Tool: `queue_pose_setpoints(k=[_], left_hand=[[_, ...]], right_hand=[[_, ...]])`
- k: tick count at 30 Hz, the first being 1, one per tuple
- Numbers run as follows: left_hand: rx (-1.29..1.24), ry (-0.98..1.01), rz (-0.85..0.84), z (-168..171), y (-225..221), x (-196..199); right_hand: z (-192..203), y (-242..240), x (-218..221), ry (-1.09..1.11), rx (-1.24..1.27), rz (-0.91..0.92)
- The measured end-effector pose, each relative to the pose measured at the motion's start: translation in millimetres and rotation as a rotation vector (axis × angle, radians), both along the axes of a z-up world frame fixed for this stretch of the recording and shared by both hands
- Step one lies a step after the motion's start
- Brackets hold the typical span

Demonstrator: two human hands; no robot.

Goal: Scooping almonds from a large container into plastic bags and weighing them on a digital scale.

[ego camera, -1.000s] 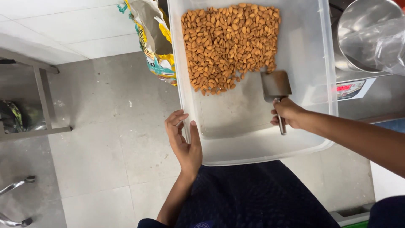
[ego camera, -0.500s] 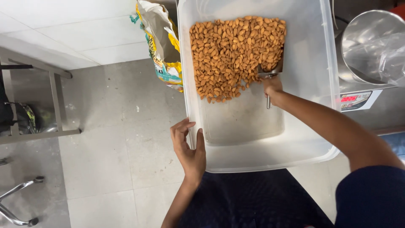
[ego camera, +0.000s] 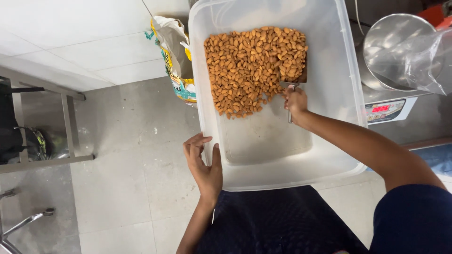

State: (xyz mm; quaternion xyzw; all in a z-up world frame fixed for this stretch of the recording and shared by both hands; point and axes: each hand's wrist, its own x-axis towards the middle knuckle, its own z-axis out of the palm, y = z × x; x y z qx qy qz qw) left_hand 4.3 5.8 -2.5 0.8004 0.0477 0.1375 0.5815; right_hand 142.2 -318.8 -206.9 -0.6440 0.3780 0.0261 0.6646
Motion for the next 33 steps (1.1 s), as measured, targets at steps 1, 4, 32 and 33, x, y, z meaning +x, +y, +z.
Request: queue_pose_setpoints(k=[1,4,32,33], left_hand=[[0.001,0.019,0.007,0.7,-0.3,0.0],[-0.001,0.039,0.008,1.4,-0.4,-0.1],[-0.002,0.013,0.014,4.3,-0.7,0.1],[-0.001,0.011,0.014,3.7,-0.3,0.4]], right_hand=[[9.9,4.8,-5.5,-0.015,0.041,-0.004],[45.3,15.5,-21.5,-0.049,0.113,-0.012],[201.2,13.7,-75.7,-0.281,0.091,0.337],[201.2,10.5,-81.7,-0.283,0.092,0.337]])
